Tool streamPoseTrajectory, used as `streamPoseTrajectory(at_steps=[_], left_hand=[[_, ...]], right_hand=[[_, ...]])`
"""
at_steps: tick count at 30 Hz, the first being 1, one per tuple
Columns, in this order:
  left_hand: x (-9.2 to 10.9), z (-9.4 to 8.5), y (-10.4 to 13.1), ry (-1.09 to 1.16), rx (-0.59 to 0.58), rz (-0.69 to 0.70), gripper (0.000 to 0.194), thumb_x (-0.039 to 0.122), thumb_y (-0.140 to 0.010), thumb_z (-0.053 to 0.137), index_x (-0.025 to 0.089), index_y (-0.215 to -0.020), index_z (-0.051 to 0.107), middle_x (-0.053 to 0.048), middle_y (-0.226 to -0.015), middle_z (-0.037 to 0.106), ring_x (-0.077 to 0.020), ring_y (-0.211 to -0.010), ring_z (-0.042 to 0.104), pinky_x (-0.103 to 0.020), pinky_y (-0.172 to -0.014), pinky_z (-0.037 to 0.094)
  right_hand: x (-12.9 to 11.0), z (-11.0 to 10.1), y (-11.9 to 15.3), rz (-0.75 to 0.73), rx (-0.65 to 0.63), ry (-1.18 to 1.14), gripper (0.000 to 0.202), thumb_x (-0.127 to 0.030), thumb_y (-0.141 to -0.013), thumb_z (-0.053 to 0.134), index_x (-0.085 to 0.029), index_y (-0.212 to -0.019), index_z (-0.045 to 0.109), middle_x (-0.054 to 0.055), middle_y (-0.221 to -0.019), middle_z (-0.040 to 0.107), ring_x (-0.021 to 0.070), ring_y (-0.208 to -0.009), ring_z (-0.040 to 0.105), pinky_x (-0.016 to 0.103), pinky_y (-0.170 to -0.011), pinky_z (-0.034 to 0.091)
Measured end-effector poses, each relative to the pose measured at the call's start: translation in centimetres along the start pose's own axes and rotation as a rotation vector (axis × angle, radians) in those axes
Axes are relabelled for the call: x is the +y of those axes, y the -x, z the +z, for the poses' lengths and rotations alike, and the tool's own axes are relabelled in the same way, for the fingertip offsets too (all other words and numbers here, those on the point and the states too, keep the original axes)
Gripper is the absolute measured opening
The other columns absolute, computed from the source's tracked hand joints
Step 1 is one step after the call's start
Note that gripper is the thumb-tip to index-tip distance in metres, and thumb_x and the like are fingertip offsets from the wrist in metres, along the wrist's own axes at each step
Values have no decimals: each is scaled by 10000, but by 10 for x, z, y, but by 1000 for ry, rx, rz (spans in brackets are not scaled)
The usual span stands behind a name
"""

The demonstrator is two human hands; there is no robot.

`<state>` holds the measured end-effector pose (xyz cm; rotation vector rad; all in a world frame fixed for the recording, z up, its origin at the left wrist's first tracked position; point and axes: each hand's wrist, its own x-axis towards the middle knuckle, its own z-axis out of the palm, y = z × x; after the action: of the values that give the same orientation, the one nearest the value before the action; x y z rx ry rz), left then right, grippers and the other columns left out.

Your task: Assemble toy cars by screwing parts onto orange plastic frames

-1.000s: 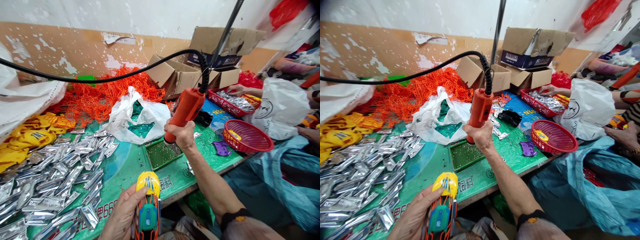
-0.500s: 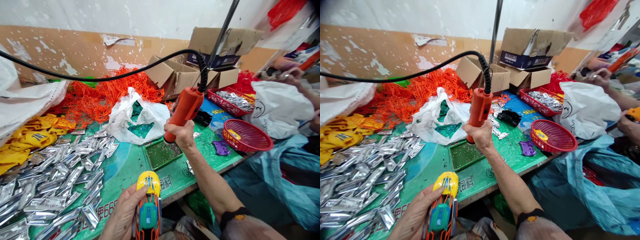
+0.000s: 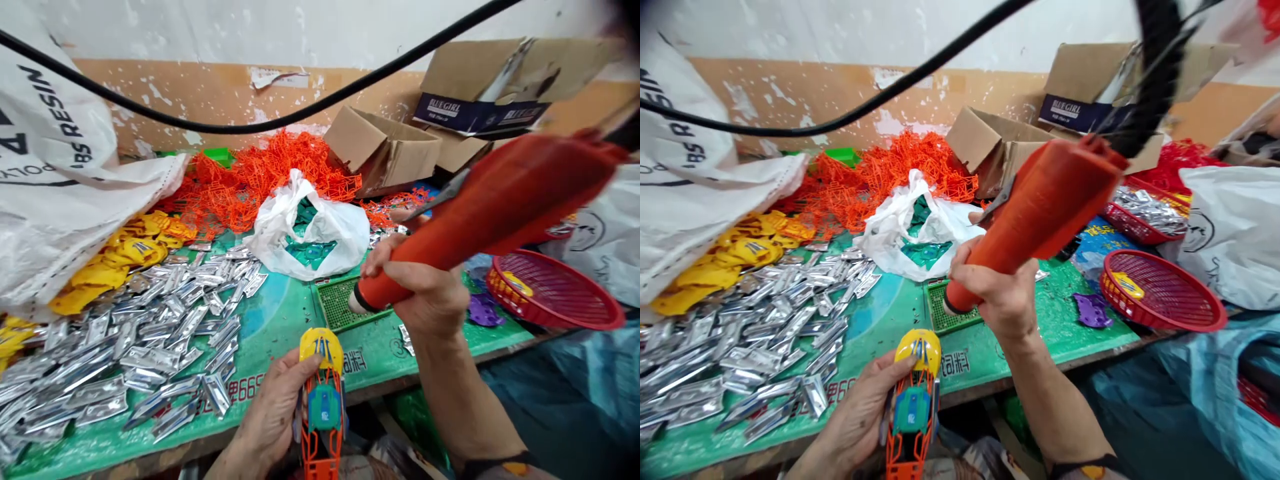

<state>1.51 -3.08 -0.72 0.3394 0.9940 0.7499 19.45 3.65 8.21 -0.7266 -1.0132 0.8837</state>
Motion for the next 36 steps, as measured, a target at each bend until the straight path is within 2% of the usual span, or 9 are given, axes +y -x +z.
streamPoseTrajectory(at_steps=[4,6,10,20,23,28,36], left_hand=[[0,1,1,9,-36,16,292,295,-693,817,90,-873,712,-58,-640,691,-103,-464,583,-201,-449,501],[0,1,1,4,-36,20,290,293,-691,816,92,-872,711,-28,-600,654,-90,-445,564,-184,-434,482],[-1,0,0,4,-40,25,295,308,-690,815,105,-875,707,3,-570,614,-76,-420,537,-168,-407,454],[-2,-1,-1,18,-62,25,278,322,-711,799,111,-849,681,-22,-613,656,-73,-430,534,-179,-427,460],[-1,0,0,34,-71,21,275,310,-710,802,111,-853,677,-19,-617,657,-71,-434,532,-179,-429,465],[-1,1,1,46,-62,17,285,301,-689,819,106,-840,676,-28,-633,668,-77,-446,548,-182,-434,478],[-2,2,0,28,-21,26,316,309,-671,824,109,-877,693,5,-571,629,-66,-405,508,-175,-408,444]], right_hand=[[-9,14,17,39,-57,-50,396,-144,-644,683,-269,-1013,615,-41,-663,624,166,-595,551,357,-618,479],[-8,18,23,73,-68,-45,478,-144,-642,693,-282,-1088,588,-47,-687,626,167,-606,553,366,-640,485],[-4,20,30,119,-84,3,323,-171,-648,705,-254,-948,620,-40,-715,609,160,-629,552,374,-685,488],[6,17,35,101,-117,145,81,-235,-656,707,-222,-697,639,6,-728,598,187,-695,582,396,-736,521],[9,17,37,95,-123,151,129,-204,-653,714,-234,-759,649,-8,-731,607,175,-684,585,379,-734,530],[12,18,38,74,-122,151,387,-156,-640,719,-302,-988,637,-33,-725,609,177,-660,594,372,-685,539],[13,17,39,76,-123,178,473,-146,-635,710,-325,-1061,606,-22,-748,618,208,-712,616,399,-680,543]])
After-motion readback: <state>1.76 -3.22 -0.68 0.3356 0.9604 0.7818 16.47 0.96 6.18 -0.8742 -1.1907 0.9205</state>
